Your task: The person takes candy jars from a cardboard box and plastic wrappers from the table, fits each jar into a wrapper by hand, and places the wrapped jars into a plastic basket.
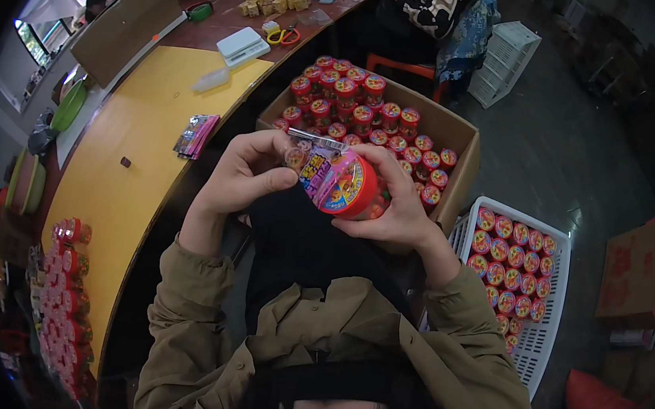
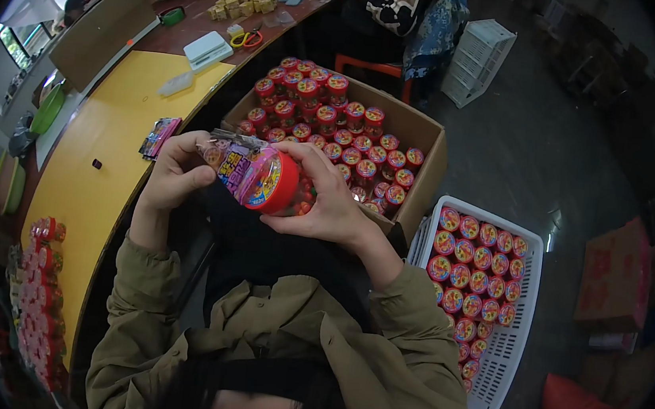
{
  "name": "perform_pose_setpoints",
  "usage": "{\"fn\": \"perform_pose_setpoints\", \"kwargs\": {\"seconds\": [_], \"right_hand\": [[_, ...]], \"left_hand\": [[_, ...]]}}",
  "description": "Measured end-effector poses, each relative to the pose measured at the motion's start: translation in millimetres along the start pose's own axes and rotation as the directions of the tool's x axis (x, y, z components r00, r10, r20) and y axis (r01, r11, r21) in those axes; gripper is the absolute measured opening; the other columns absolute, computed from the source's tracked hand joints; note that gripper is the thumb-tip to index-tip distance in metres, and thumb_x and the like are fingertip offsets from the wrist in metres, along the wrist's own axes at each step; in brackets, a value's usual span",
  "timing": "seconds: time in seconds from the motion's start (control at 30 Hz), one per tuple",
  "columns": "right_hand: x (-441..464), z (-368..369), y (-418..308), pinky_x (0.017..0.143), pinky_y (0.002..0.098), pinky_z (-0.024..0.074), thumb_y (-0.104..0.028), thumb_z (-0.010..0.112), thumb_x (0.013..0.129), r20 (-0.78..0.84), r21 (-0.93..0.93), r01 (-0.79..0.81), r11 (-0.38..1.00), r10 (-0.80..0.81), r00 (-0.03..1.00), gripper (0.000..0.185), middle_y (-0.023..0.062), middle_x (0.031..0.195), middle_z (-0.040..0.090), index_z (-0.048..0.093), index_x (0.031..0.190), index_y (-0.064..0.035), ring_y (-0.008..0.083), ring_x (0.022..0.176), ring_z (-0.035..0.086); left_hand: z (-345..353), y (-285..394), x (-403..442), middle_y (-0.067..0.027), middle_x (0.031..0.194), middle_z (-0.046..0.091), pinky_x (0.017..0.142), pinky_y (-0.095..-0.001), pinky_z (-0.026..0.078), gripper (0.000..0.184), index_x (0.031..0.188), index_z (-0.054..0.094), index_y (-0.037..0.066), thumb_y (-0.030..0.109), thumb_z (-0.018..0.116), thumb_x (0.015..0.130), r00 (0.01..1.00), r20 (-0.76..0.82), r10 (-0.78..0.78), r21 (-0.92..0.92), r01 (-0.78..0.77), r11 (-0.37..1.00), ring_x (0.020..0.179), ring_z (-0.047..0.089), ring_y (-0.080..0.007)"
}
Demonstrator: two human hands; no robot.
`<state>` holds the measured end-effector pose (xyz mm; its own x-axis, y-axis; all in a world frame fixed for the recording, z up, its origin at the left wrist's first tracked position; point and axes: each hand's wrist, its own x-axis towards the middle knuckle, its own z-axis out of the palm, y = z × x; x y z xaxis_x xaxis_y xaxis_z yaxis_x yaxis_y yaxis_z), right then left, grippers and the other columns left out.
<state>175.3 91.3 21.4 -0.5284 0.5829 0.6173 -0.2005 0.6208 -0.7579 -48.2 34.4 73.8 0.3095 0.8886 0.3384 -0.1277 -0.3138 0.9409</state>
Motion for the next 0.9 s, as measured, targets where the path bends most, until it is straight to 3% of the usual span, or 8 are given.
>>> {"fn": "perform_pose_setpoints", "kwargs": {"seconds": [0.27,0.37,0.43,0.6,0.7,0.77,0.8,0.9], "right_hand": [[1.4,-2.0,-17.7,0.088,0.0358,0.0441,-0.016,0.08,0.055,0.027,-0.167,0.129,0.977,-0.127,0.992,0.074,0.0139,0.113,0.053,0.047,0.12,-0.0044,0.0283,0.102,0.055],[1.1,0.0,-18.3,0.089,0.0359,0.044,-0.016,0.08,0.056,0.058,-0.168,0.124,0.978,-0.116,0.992,0.075,0.0138,0.113,0.053,0.046,0.121,-0.0044,0.0285,0.104,0.054],[2.0,1.4,-20.1,0.09,0.0361,0.0437,-0.015,0.08,0.056,0.034,-0.204,0.156,0.966,-0.152,0.988,0.075,0.0138,0.113,0.053,0.046,0.122,-0.0045,0.0288,0.105,0.053],[-0.1,5.6,-25.7,0.092,0.0363,0.0427,-0.014,0.08,0.055,-0.032,-0.239,0.163,0.957,-0.176,0.984,0.078,0.0139,0.116,0.051,0.045,0.124,-0.0048,0.0288,0.108,0.052],[-3.6,10.8,-28.9,0.093,0.0357,0.042,-0.012,0.08,0.055,-0.064,-0.292,0.154,0.944,-0.18,0.982,0.078,0.0134,0.119,0.049,0.044,0.125,-0.0048,0.0267,0.109,0.052],[-11.0,17.8,-23.5,0.094,0.0343,0.0418,-0.011,0.08,0.056,-0.083,0.241,-0.01,0.971,0.03,0.996,0.079,0.0125,0.12,0.048,0.044,0.126,-0.005,0.0243,0.109,0.052],[-10.2,18.3,-23.3,0.094,0.0334,0.0424,-0.011,0.08,0.056,-0.05,0.268,-0.036,0.963,0.051,0.997,0.079,0.0119,0.119,0.048,0.043,0.127,-0.005,0.0236,0.11,0.052],[-7.5,15.7,-18.9,0.092,0.033,0.0438,-0.012,0.08,0.057,0.006,0.024,0.021,0.999,-0.021,1.0,0.079,0.0125,0.12,0.05,0.043,0.127,-0.005,0.0236,0.11,0.053]], "left_hand": [[10.6,17.4,-6.2,0.0028,0.083,0.051,0.069,-0.0174,0.037,0.027,0.097,0.042,0.008,0.008,0.064,0.082,0.991,-0.115,-0.073,0.029,0.077,0.997,0.076,0.046,-0.0025],[11.3,16.4,-8.9,0.0043,0.08,0.05,0.068,-0.0166,0.036,0.028,0.099,0.04,0.008,0.008,0.063,0.083,0.997,0.004,-0.079,-0.126,0.079,0.989,0.075,0.045,-0.0014],[17.6,12.9,-6.6,0.0054,0.078,0.05,0.068,-0.0169,0.036,0.032,0.102,0.039,0.007,0.008,0.064,0.082,0.983,-0.179,-0.038,-0.057,0.029,0.998,0.075,0.045,-0.0014],[20.8,12.7,-15.3,-0.0026,0.097,0.061,0.083,-0.0211,0.038,0.058,0.113,0.038,0.006,0.004,0.076,0.069,0.997,-0.06,0.04,-0.003,-0.04,0.999,0.096,0.052,-0.0065],[17.9,7.6,-15.9,-0.0002,0.094,0.057,0.083,-0.0216,0.038,0.056,0.108,0.043,0.006,0.001,0.078,0.065,0.986,-0.136,0.101,0.225,-0.069,0.972,0.095,0.051,-0.0056],[18.5,7.6,-21.0,0.0014,0.09,0.053,0.08,-0.0216,0.039,0.048,0.101,0.047,0.007,0.002,0.078,0.065,0.99,-0.112,0.084,0.07,-0.077,0.995,0.089,0.049,-0.0048],[23.1,18.0,-22.5,0.0022,0.09,0.051,0.078,-0.0217,0.038,0.04,0.092,0.047,0.007,0.004,0.077,0.066,0.992,-0.118,-0.046,0.063,0.054,0.997,0.086,0.047,-0.0041],[19.7,16.7,-23.1,0.0024,0.09,0.05,0.078,-0.0217,0.038,0.036,0.084,0.043,0.009,0.004,0.075,0.069,0.992,-0.122,0.018,0.239,0.012,0.971,0.086,0.047,-0.0043]]}}
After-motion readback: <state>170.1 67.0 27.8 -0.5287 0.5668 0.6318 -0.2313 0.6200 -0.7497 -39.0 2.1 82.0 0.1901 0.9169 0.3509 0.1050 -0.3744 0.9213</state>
